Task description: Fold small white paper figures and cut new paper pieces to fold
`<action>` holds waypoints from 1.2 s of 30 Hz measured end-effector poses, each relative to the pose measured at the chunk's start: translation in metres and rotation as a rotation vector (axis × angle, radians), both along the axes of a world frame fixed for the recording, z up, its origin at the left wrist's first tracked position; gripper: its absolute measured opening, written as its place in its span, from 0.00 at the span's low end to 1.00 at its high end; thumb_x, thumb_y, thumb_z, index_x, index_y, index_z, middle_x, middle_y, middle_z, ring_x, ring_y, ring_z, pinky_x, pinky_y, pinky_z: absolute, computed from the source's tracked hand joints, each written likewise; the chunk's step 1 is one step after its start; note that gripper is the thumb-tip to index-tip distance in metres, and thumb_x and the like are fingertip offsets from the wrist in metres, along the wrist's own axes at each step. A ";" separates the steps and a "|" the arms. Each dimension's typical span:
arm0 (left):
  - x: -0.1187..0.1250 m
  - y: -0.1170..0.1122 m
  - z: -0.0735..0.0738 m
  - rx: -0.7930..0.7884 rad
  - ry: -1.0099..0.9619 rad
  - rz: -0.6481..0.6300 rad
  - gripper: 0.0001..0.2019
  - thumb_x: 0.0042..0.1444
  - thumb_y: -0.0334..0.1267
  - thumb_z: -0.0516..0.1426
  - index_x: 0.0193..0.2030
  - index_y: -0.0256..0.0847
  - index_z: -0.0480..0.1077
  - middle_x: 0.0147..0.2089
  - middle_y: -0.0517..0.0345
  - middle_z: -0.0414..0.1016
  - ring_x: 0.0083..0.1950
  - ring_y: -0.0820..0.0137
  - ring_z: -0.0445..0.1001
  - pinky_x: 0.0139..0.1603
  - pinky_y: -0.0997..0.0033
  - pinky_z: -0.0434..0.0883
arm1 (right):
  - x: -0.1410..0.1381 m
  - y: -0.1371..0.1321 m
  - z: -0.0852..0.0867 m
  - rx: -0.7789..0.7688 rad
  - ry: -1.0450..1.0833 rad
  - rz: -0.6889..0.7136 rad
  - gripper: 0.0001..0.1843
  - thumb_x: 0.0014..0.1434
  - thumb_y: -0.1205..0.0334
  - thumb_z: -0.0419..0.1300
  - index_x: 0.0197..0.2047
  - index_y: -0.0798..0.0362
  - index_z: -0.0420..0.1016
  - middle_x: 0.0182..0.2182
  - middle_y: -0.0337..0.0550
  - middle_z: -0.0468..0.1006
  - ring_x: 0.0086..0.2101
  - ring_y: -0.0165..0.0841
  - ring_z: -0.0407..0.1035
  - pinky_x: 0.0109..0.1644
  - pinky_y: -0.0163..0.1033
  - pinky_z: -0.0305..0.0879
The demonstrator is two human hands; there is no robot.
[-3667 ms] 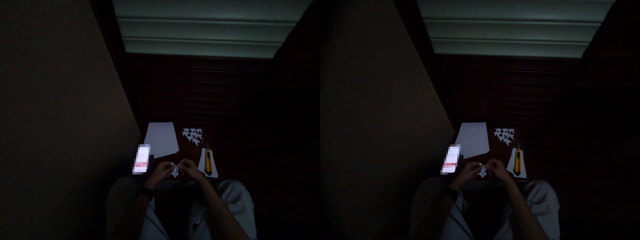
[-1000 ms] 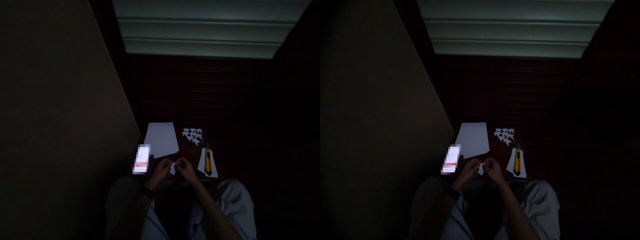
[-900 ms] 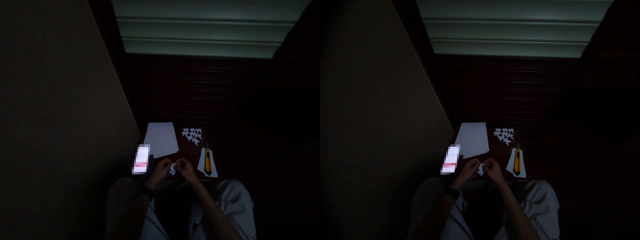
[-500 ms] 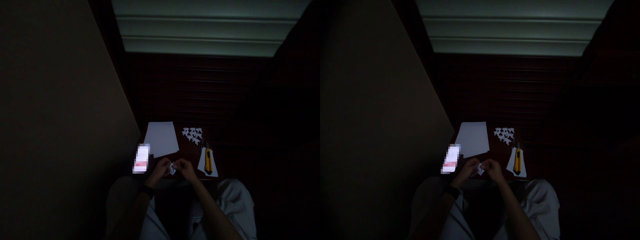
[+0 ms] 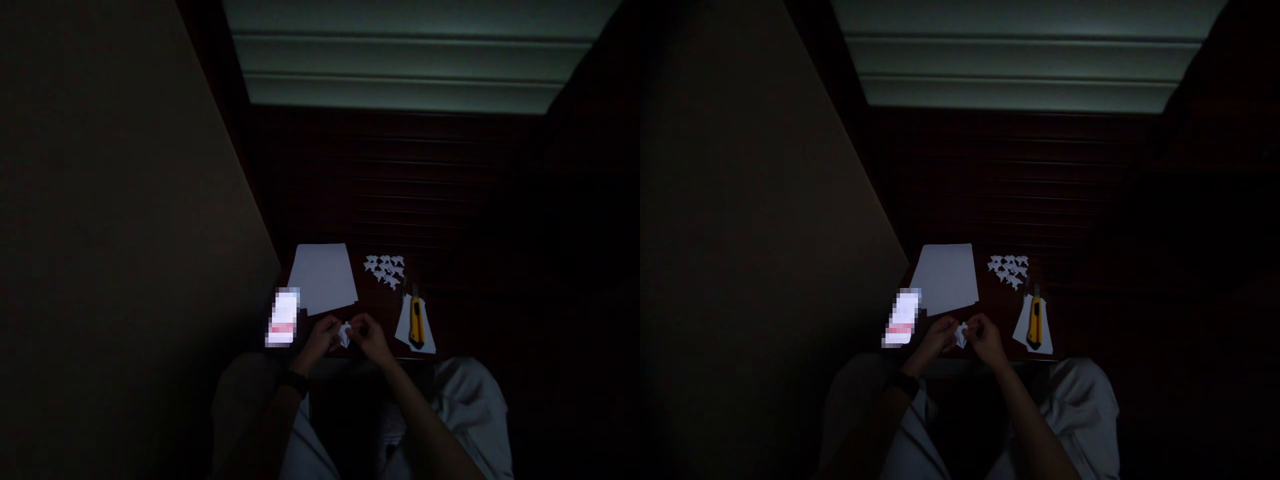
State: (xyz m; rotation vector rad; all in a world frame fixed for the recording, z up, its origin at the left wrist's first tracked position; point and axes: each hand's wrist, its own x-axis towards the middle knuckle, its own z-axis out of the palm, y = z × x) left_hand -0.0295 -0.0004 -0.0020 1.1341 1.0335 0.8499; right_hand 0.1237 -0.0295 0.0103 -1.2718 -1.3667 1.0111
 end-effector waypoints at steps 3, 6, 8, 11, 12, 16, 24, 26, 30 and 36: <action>0.000 0.000 0.002 -0.012 0.005 0.006 0.16 0.49 0.50 0.53 0.29 0.37 0.62 0.16 0.67 0.60 0.13 0.81 0.56 0.12 0.82 0.51 | -0.002 -0.002 0.003 0.023 -0.034 -0.024 0.11 0.48 0.56 0.59 0.33 0.53 0.68 0.28 0.40 0.73 0.30 0.32 0.67 0.34 0.35 0.63; -0.001 -0.001 0.003 -0.006 -0.017 0.022 0.15 0.50 0.50 0.53 0.30 0.37 0.62 0.16 0.66 0.60 0.13 0.81 0.57 0.13 0.82 0.51 | -0.003 -0.005 0.005 0.022 -0.075 -0.015 0.11 0.49 0.54 0.59 0.32 0.53 0.69 0.27 0.39 0.73 0.29 0.31 0.67 0.33 0.35 0.62; -0.001 -0.001 0.002 0.006 -0.030 0.044 0.15 0.50 0.50 0.53 0.30 0.37 0.62 0.17 0.66 0.61 0.14 0.80 0.57 0.13 0.82 0.51 | -0.004 -0.006 0.006 0.025 -0.103 -0.018 0.10 0.49 0.55 0.59 0.32 0.52 0.69 0.27 0.39 0.73 0.29 0.31 0.67 0.33 0.34 0.62; 0.000 -0.001 0.000 0.016 -0.029 0.069 0.15 0.50 0.50 0.53 0.30 0.37 0.62 0.16 0.66 0.61 0.13 0.80 0.57 0.13 0.82 0.51 | -0.005 -0.006 0.006 0.040 -0.139 -0.056 0.09 0.49 0.56 0.58 0.32 0.52 0.69 0.27 0.39 0.73 0.29 0.32 0.67 0.34 0.35 0.61; 0.001 -0.001 0.000 0.017 -0.029 0.075 0.16 0.50 0.50 0.53 0.30 0.37 0.62 0.16 0.66 0.61 0.13 0.80 0.57 0.13 0.82 0.52 | -0.006 -0.006 0.006 0.042 -0.146 -0.068 0.09 0.50 0.56 0.57 0.32 0.52 0.69 0.27 0.39 0.73 0.29 0.32 0.67 0.35 0.35 0.61; 0.002 -0.002 0.005 0.027 -0.026 0.085 0.17 0.49 0.52 0.54 0.29 0.37 0.62 0.17 0.65 0.62 0.15 0.79 0.60 0.14 0.81 0.55 | -0.009 -0.008 0.008 0.040 -0.152 -0.088 0.09 0.50 0.55 0.56 0.32 0.52 0.70 0.27 0.40 0.74 0.29 0.32 0.67 0.35 0.36 0.61; 0.001 -0.003 0.008 0.051 0.002 0.072 0.17 0.50 0.52 0.53 0.29 0.38 0.61 0.17 0.65 0.64 0.14 0.79 0.60 0.14 0.81 0.55 | -0.010 -0.009 0.008 0.053 -0.174 -0.089 0.07 0.49 0.58 0.58 0.33 0.50 0.69 0.28 0.39 0.74 0.29 0.33 0.68 0.36 0.36 0.62; 0.002 -0.002 0.006 0.042 0.003 0.073 0.17 0.50 0.52 0.52 0.29 0.38 0.61 0.17 0.65 0.64 0.14 0.79 0.59 0.14 0.81 0.55 | -0.011 -0.009 0.007 0.052 -0.179 -0.096 0.07 0.49 0.59 0.58 0.33 0.50 0.68 0.28 0.39 0.73 0.29 0.33 0.67 0.36 0.36 0.62; 0.004 -0.001 0.004 0.039 0.028 0.078 0.18 0.49 0.54 0.52 0.28 0.38 0.60 0.15 0.66 0.62 0.12 0.79 0.58 0.12 0.81 0.53 | -0.013 -0.012 0.009 0.063 -0.226 -0.113 0.08 0.49 0.62 0.56 0.36 0.49 0.68 0.30 0.39 0.73 0.30 0.33 0.67 0.37 0.37 0.62; 0.003 -0.002 0.004 0.078 0.063 0.071 0.18 0.49 0.54 0.52 0.29 0.38 0.61 0.15 0.66 0.63 0.12 0.79 0.58 0.13 0.81 0.53 | -0.016 -0.018 0.016 0.110 -0.295 -0.123 0.12 0.50 0.64 0.54 0.40 0.48 0.68 0.32 0.40 0.73 0.33 0.35 0.68 0.39 0.37 0.62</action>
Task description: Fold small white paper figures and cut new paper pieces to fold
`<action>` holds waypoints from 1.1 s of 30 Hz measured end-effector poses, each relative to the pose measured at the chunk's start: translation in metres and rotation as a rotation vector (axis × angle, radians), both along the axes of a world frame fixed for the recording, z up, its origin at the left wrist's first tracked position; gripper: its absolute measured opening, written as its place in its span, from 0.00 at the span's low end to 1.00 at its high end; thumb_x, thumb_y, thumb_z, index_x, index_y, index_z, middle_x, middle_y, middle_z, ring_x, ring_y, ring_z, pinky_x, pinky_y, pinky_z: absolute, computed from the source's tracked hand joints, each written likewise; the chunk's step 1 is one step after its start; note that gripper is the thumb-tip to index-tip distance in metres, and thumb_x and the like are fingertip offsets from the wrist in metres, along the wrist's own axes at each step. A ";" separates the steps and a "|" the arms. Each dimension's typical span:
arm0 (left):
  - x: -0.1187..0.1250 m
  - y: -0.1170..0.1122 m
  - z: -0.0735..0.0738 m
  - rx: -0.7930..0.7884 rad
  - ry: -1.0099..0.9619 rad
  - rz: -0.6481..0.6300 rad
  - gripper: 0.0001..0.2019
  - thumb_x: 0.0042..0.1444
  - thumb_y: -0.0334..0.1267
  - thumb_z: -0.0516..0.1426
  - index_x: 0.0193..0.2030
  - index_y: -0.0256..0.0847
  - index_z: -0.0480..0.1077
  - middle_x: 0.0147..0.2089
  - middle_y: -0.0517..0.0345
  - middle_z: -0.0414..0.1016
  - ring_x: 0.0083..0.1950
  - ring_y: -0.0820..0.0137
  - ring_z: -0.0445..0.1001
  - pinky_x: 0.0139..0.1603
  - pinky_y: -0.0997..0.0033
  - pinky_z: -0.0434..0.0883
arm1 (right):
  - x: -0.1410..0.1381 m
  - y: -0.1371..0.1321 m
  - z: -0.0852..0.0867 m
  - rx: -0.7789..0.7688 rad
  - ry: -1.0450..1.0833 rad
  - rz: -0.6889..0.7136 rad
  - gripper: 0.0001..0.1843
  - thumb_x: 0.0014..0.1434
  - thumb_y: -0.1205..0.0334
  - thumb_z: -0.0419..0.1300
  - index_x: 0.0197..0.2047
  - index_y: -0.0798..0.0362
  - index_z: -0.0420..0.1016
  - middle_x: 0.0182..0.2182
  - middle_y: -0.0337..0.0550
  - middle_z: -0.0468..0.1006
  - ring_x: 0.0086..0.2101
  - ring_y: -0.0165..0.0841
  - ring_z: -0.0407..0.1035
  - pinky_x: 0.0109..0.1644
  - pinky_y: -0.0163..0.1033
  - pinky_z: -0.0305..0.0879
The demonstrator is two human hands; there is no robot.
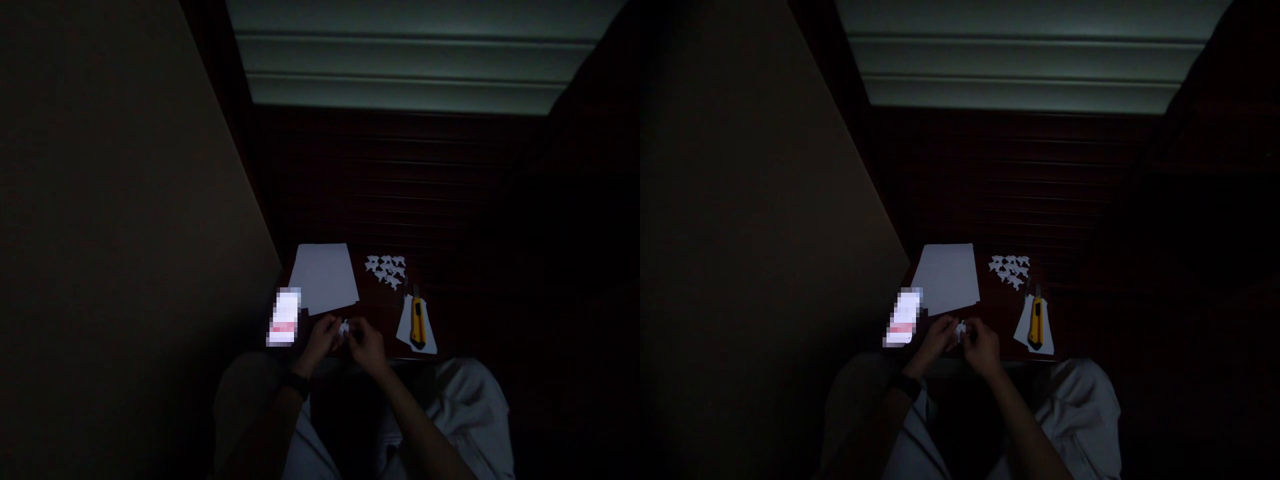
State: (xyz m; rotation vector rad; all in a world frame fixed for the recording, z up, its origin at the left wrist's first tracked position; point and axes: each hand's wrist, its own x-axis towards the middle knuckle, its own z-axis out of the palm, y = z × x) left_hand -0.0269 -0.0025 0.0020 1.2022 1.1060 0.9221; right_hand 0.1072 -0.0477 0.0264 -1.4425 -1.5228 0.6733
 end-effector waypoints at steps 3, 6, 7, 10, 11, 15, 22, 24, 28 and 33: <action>-0.001 -0.001 0.001 0.009 0.001 -0.017 0.17 0.50 0.53 0.52 0.29 0.38 0.62 0.14 0.67 0.62 0.12 0.80 0.58 0.13 0.81 0.53 | -0.001 0.000 0.001 0.023 -0.018 -0.005 0.12 0.50 0.64 0.54 0.39 0.48 0.69 0.31 0.40 0.74 0.33 0.35 0.68 0.39 0.37 0.62; -0.001 -0.001 0.002 -0.005 -0.002 -0.013 0.17 0.50 0.53 0.52 0.29 0.38 0.62 0.14 0.67 0.62 0.12 0.80 0.57 0.13 0.81 0.52 | -0.002 -0.001 0.001 0.036 -0.003 -0.009 0.11 0.50 0.64 0.54 0.39 0.48 0.70 0.31 0.40 0.74 0.32 0.34 0.68 0.39 0.36 0.62; -0.001 -0.001 0.002 -0.012 -0.006 -0.014 0.17 0.50 0.53 0.51 0.29 0.38 0.62 0.14 0.66 0.63 0.12 0.80 0.57 0.13 0.81 0.52 | -0.002 -0.001 0.002 0.035 0.008 -0.008 0.11 0.50 0.64 0.54 0.38 0.48 0.70 0.31 0.40 0.74 0.32 0.34 0.68 0.39 0.36 0.62; -0.001 -0.001 0.000 -0.024 -0.028 -0.021 0.17 0.51 0.53 0.51 0.29 0.38 0.61 0.15 0.66 0.63 0.13 0.80 0.58 0.13 0.81 0.52 | -0.002 -0.001 0.003 0.016 0.034 -0.001 0.11 0.50 0.63 0.54 0.39 0.48 0.69 0.30 0.39 0.74 0.32 0.34 0.68 0.37 0.35 0.62; -0.001 0.000 0.000 -0.024 -0.034 -0.024 0.17 0.51 0.52 0.51 0.29 0.38 0.61 0.15 0.66 0.63 0.13 0.80 0.58 0.13 0.81 0.53 | -0.001 -0.001 0.004 0.008 0.038 0.003 0.11 0.50 0.63 0.54 0.39 0.48 0.69 0.30 0.38 0.73 0.32 0.33 0.68 0.37 0.35 0.62; -0.002 0.000 -0.002 -0.022 -0.048 -0.027 0.17 0.51 0.52 0.51 0.28 0.38 0.61 0.15 0.65 0.63 0.13 0.80 0.58 0.13 0.81 0.52 | -0.001 -0.001 0.004 -0.010 0.052 0.012 0.11 0.49 0.64 0.54 0.38 0.48 0.68 0.29 0.37 0.73 0.31 0.33 0.68 0.36 0.35 0.62; -0.002 0.001 -0.004 -0.048 -0.040 -0.026 0.16 0.51 0.51 0.51 0.28 0.38 0.61 0.15 0.65 0.63 0.13 0.80 0.58 0.13 0.81 0.53 | -0.001 0.000 0.003 0.001 0.036 0.024 0.11 0.49 0.65 0.53 0.37 0.50 0.69 0.30 0.38 0.73 0.31 0.32 0.67 0.37 0.34 0.62; -0.002 0.001 -0.006 -0.047 -0.041 -0.023 0.16 0.51 0.51 0.51 0.28 0.38 0.61 0.15 0.66 0.63 0.12 0.80 0.58 0.13 0.81 0.53 | 0.000 0.000 0.003 0.007 0.027 0.028 0.11 0.49 0.65 0.53 0.37 0.50 0.69 0.30 0.37 0.73 0.31 0.31 0.67 0.37 0.33 0.62; -0.002 0.002 -0.008 -0.042 -0.052 -0.024 0.16 0.51 0.51 0.51 0.28 0.38 0.61 0.15 0.66 0.62 0.13 0.79 0.58 0.13 0.81 0.54 | 0.001 0.002 0.000 0.008 0.034 0.034 0.10 0.49 0.64 0.53 0.37 0.51 0.69 0.29 0.37 0.73 0.31 0.31 0.67 0.37 0.33 0.62; -0.002 0.002 -0.009 -0.023 -0.025 -0.016 0.16 0.51 0.51 0.51 0.29 0.38 0.61 0.16 0.65 0.63 0.14 0.79 0.59 0.13 0.81 0.54 | 0.003 0.003 -0.002 -0.018 0.075 0.047 0.09 0.52 0.59 0.54 0.36 0.51 0.69 0.28 0.37 0.73 0.30 0.31 0.67 0.36 0.32 0.61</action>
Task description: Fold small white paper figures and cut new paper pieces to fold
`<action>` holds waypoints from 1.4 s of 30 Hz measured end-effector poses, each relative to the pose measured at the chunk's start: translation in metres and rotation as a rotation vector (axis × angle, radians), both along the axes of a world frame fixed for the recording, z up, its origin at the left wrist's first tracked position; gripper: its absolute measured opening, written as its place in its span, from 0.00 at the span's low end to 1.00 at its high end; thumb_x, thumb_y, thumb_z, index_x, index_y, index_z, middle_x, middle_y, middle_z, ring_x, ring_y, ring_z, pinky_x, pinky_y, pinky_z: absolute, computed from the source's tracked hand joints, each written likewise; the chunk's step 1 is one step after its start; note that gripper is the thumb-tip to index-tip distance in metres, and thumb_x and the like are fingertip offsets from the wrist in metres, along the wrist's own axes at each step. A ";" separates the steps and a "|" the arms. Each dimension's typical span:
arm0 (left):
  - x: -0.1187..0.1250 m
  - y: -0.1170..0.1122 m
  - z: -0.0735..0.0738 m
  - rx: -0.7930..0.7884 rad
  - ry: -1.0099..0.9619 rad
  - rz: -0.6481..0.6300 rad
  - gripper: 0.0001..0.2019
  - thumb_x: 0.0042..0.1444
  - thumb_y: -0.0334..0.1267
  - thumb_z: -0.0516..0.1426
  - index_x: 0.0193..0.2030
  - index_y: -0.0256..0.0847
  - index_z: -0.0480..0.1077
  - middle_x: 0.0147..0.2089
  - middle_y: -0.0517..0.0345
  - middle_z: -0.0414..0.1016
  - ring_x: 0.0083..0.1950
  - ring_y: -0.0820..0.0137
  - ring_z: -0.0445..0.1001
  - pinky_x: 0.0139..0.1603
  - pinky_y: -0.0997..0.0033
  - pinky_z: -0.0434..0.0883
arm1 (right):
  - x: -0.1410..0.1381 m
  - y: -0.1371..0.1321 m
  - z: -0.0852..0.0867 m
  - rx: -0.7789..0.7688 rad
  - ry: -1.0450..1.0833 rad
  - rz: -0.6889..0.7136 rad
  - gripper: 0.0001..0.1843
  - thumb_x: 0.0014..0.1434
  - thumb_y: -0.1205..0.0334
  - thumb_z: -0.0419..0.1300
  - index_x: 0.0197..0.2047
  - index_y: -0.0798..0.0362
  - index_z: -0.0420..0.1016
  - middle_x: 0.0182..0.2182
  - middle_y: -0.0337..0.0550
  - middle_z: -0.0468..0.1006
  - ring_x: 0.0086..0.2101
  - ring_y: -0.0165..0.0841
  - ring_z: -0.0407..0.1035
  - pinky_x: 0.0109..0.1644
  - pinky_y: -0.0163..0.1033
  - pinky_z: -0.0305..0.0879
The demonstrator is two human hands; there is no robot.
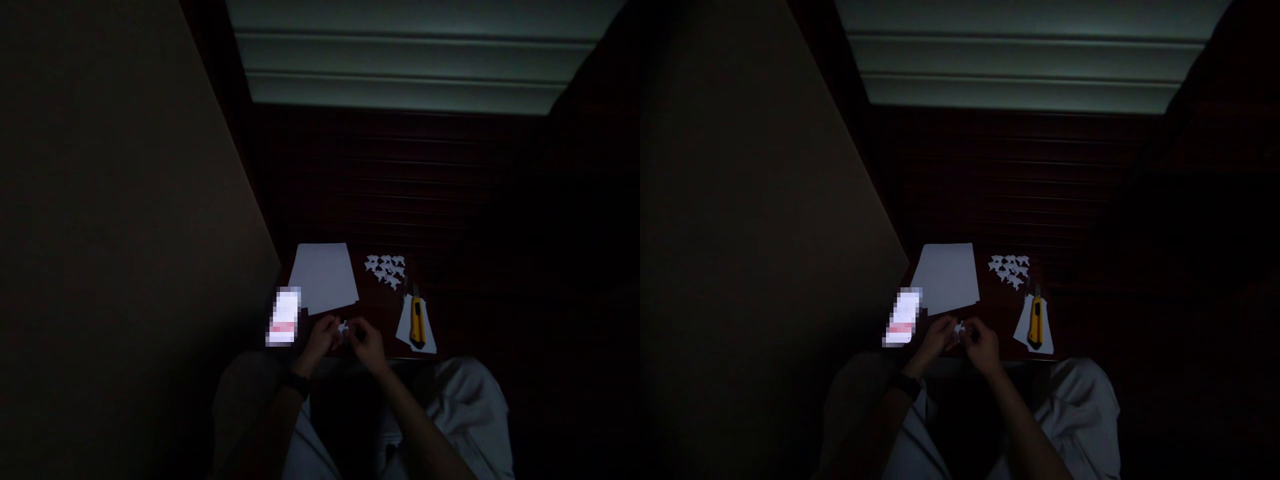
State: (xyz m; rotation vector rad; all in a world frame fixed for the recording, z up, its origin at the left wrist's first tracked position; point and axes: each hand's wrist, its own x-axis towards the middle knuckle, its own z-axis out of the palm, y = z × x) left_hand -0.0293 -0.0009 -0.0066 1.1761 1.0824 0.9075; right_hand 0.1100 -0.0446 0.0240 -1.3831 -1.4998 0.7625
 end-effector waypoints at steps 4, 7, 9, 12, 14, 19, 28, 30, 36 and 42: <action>0.000 0.000 0.000 0.025 0.010 0.016 0.17 0.51 0.52 0.51 0.28 0.38 0.61 0.16 0.65 0.63 0.14 0.79 0.60 0.13 0.81 0.54 | 0.001 0.001 0.001 -0.014 0.026 0.011 0.10 0.53 0.57 0.54 0.36 0.51 0.70 0.28 0.38 0.73 0.30 0.31 0.67 0.35 0.32 0.61; 0.000 -0.001 0.001 0.038 0.008 0.014 0.17 0.51 0.52 0.52 0.28 0.38 0.62 0.16 0.65 0.63 0.14 0.79 0.60 0.13 0.81 0.54 | 0.001 0.002 0.001 -0.024 0.038 0.011 0.10 0.53 0.57 0.54 0.35 0.52 0.69 0.28 0.38 0.73 0.30 0.31 0.67 0.35 0.33 0.61; 0.000 -0.001 0.001 0.027 0.011 0.012 0.17 0.51 0.53 0.52 0.29 0.38 0.62 0.16 0.66 0.63 0.13 0.79 0.59 0.13 0.81 0.53 | 0.000 0.003 -0.001 -0.028 0.037 -0.017 0.09 0.53 0.57 0.54 0.34 0.52 0.69 0.28 0.38 0.73 0.29 0.31 0.67 0.34 0.33 0.61; 0.000 -0.001 0.001 0.019 0.015 0.014 0.17 0.51 0.53 0.51 0.29 0.38 0.61 0.15 0.66 0.63 0.13 0.79 0.59 0.12 0.81 0.53 | -0.004 0.003 -0.004 -0.019 0.022 -0.090 0.08 0.53 0.58 0.53 0.33 0.53 0.68 0.27 0.39 0.73 0.28 0.31 0.67 0.34 0.33 0.61; 0.001 -0.001 0.001 0.022 0.010 0.010 0.16 0.51 0.52 0.51 0.29 0.39 0.61 0.16 0.66 0.63 0.14 0.78 0.60 0.13 0.81 0.54 | -0.006 0.003 -0.005 -0.010 0.009 -0.127 0.08 0.54 0.58 0.52 0.35 0.52 0.68 0.27 0.39 0.73 0.28 0.31 0.67 0.33 0.33 0.61; 0.001 -0.001 0.002 0.035 -0.003 -0.005 0.15 0.53 0.51 0.50 0.31 0.39 0.60 0.16 0.66 0.63 0.14 0.79 0.59 0.12 0.82 0.54 | -0.007 0.001 -0.005 -0.025 -0.014 -0.140 0.10 0.55 0.57 0.52 0.39 0.50 0.67 0.28 0.39 0.74 0.29 0.32 0.69 0.33 0.33 0.61; 0.000 -0.001 0.001 0.061 -0.006 -0.003 0.14 0.53 0.50 0.50 0.32 0.40 0.61 0.16 0.66 0.63 0.13 0.79 0.57 0.12 0.82 0.53 | -0.014 0.003 -0.009 -0.066 0.039 -0.197 0.10 0.52 0.59 0.53 0.39 0.51 0.68 0.28 0.39 0.74 0.29 0.33 0.69 0.33 0.34 0.62; 0.000 0.000 0.001 0.055 -0.009 -0.008 0.14 0.53 0.50 0.50 0.31 0.40 0.60 0.15 0.66 0.62 0.13 0.79 0.57 0.12 0.82 0.53 | -0.015 0.005 -0.010 -0.084 0.076 -0.216 0.11 0.51 0.59 0.53 0.38 0.51 0.68 0.28 0.39 0.74 0.28 0.33 0.69 0.33 0.35 0.62; 0.002 -0.001 0.003 0.059 0.010 -0.008 0.15 0.52 0.51 0.50 0.32 0.39 0.61 0.16 0.66 0.63 0.13 0.79 0.57 0.12 0.82 0.53 | -0.010 0.015 -0.008 -0.163 0.154 -0.187 0.09 0.46 0.62 0.55 0.33 0.52 0.69 0.26 0.39 0.74 0.28 0.33 0.69 0.32 0.34 0.62; 0.002 -0.007 0.009 0.108 0.079 -0.036 0.15 0.51 0.51 0.51 0.34 0.39 0.63 0.15 0.67 0.63 0.12 0.80 0.58 0.12 0.82 0.52 | -0.009 0.014 -0.002 -0.140 0.054 -0.207 0.07 0.46 0.64 0.54 0.31 0.51 0.70 0.26 0.39 0.74 0.28 0.33 0.68 0.33 0.35 0.61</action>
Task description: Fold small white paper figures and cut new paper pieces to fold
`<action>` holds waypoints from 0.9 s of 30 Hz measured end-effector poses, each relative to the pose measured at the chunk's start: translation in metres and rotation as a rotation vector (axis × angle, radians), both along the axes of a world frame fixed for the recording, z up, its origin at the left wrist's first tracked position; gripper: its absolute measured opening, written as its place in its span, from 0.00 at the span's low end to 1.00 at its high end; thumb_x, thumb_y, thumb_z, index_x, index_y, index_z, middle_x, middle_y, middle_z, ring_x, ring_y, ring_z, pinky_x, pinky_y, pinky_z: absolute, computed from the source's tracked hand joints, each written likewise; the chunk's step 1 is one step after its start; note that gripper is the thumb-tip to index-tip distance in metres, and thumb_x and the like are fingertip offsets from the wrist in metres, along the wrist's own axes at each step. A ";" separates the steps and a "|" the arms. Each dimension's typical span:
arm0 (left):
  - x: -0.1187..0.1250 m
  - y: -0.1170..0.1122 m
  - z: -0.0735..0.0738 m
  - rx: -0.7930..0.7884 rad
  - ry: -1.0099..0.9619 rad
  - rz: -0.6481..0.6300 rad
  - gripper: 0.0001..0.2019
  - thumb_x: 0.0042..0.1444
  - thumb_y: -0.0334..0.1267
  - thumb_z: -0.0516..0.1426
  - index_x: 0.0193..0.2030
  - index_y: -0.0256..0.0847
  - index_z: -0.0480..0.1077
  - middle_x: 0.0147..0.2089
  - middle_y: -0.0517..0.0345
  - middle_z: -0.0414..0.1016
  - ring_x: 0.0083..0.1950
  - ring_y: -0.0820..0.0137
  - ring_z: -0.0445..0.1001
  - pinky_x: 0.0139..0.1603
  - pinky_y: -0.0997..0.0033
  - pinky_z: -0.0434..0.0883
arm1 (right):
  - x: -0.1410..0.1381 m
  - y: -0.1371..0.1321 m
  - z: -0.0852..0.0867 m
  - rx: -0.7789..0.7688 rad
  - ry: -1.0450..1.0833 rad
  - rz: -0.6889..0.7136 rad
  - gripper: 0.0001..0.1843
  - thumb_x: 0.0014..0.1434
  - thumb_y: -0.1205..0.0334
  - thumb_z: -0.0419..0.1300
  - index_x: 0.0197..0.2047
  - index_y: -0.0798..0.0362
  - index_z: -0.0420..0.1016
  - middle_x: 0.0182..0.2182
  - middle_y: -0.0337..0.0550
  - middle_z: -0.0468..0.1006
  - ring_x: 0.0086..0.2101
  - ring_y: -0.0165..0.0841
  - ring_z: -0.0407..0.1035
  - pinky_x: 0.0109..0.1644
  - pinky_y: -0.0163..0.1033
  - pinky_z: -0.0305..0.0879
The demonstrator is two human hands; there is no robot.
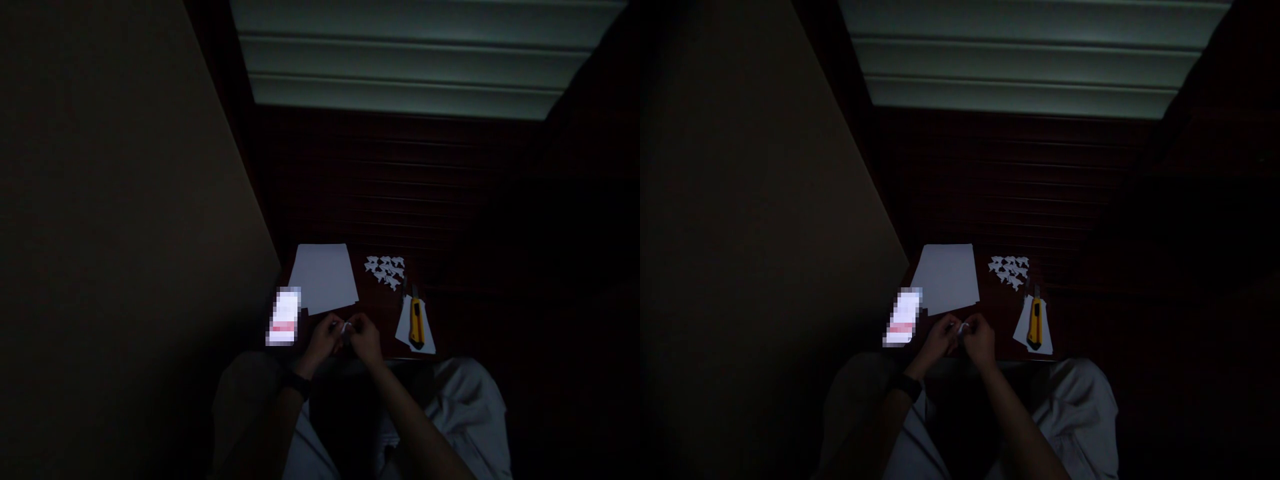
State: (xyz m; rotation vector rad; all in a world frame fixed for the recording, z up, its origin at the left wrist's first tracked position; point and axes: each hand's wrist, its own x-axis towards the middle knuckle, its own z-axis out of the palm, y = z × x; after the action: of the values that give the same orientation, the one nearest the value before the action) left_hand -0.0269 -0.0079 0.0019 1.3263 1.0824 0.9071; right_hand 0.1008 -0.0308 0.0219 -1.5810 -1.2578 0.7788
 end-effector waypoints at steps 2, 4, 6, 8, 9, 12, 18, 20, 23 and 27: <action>0.000 -0.002 0.001 0.016 0.014 -0.012 0.16 0.51 0.50 0.52 0.35 0.38 0.63 0.16 0.66 0.64 0.12 0.80 0.59 0.13 0.82 0.52 | 0.002 0.002 -0.001 -0.002 -0.010 0.003 0.07 0.45 0.64 0.54 0.31 0.52 0.70 0.26 0.39 0.74 0.28 0.33 0.68 0.32 0.35 0.61; 0.000 -0.003 0.001 0.037 0.014 -0.016 0.16 0.51 0.50 0.52 0.35 0.38 0.64 0.16 0.66 0.64 0.13 0.80 0.59 0.13 0.82 0.53 | 0.007 0.005 -0.005 -0.018 0.013 0.006 0.07 0.44 0.64 0.54 0.30 0.52 0.70 0.26 0.39 0.74 0.28 0.33 0.68 0.32 0.35 0.62; 0.001 -0.003 0.001 0.044 0.015 -0.010 0.15 0.51 0.50 0.52 0.35 0.38 0.64 0.16 0.66 0.64 0.12 0.80 0.59 0.13 0.82 0.53 | 0.012 0.009 -0.011 -0.059 0.073 0.006 0.07 0.42 0.64 0.55 0.28 0.53 0.70 0.24 0.39 0.74 0.27 0.32 0.68 0.30 0.34 0.62; 0.002 -0.003 -0.001 0.041 0.017 -0.006 0.15 0.51 0.49 0.53 0.35 0.38 0.65 0.16 0.66 0.64 0.12 0.79 0.59 0.12 0.82 0.53 | 0.017 0.011 -0.015 -0.101 0.149 0.019 0.05 0.42 0.64 0.56 0.26 0.54 0.70 0.22 0.38 0.73 0.25 0.31 0.67 0.27 0.33 0.62; 0.003 -0.003 -0.001 0.041 0.017 -0.003 0.15 0.50 0.49 0.53 0.35 0.38 0.65 0.16 0.66 0.64 0.12 0.79 0.59 0.12 0.82 0.53 | 0.019 0.011 -0.016 -0.122 0.191 0.036 0.05 0.42 0.64 0.56 0.25 0.54 0.70 0.22 0.38 0.73 0.24 0.31 0.67 0.25 0.32 0.62; 0.003 -0.004 -0.001 0.052 0.008 0.022 0.15 0.50 0.48 0.54 0.34 0.37 0.65 0.17 0.65 0.65 0.13 0.78 0.61 0.13 0.81 0.55 | 0.023 0.010 -0.015 -0.171 0.336 0.134 0.08 0.43 0.60 0.58 0.27 0.55 0.70 0.20 0.37 0.72 0.20 0.29 0.65 0.20 0.31 0.60; 0.001 -0.003 0.003 0.052 -0.018 0.020 0.15 0.50 0.49 0.54 0.33 0.36 0.65 0.18 0.62 0.67 0.15 0.76 0.64 0.15 0.79 0.60 | 0.031 0.008 -0.009 -0.190 0.500 0.304 0.16 0.42 0.53 0.62 0.31 0.56 0.72 0.22 0.40 0.73 0.21 0.30 0.67 0.19 0.30 0.61; 0.001 -0.002 0.003 0.058 -0.018 0.020 0.15 0.50 0.49 0.54 0.33 0.36 0.65 0.18 0.62 0.67 0.16 0.76 0.65 0.15 0.79 0.60 | 0.032 0.008 -0.010 -0.184 0.503 0.300 0.16 0.44 0.52 0.61 0.32 0.57 0.72 0.22 0.40 0.73 0.21 0.29 0.67 0.19 0.30 0.62; 0.001 -0.001 0.002 0.059 -0.015 0.023 0.15 0.49 0.49 0.55 0.32 0.36 0.65 0.18 0.62 0.67 0.15 0.76 0.65 0.15 0.79 0.60 | 0.030 0.007 -0.011 -0.163 0.471 0.271 0.16 0.45 0.53 0.60 0.33 0.57 0.72 0.21 0.40 0.73 0.20 0.28 0.66 0.18 0.30 0.61; 0.001 -0.001 0.001 0.055 -0.023 0.024 0.16 0.49 0.49 0.54 0.32 0.36 0.66 0.18 0.62 0.68 0.16 0.76 0.65 0.16 0.79 0.60 | 0.027 0.005 -0.011 -0.127 0.411 0.220 0.15 0.44 0.54 0.61 0.32 0.57 0.72 0.21 0.39 0.73 0.17 0.27 0.64 0.18 0.30 0.60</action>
State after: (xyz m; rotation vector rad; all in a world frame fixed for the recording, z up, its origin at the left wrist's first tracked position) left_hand -0.0260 -0.0085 0.0031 1.3474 1.0646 0.9733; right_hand 0.1275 -0.0261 0.0111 -1.3027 -1.1025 1.2736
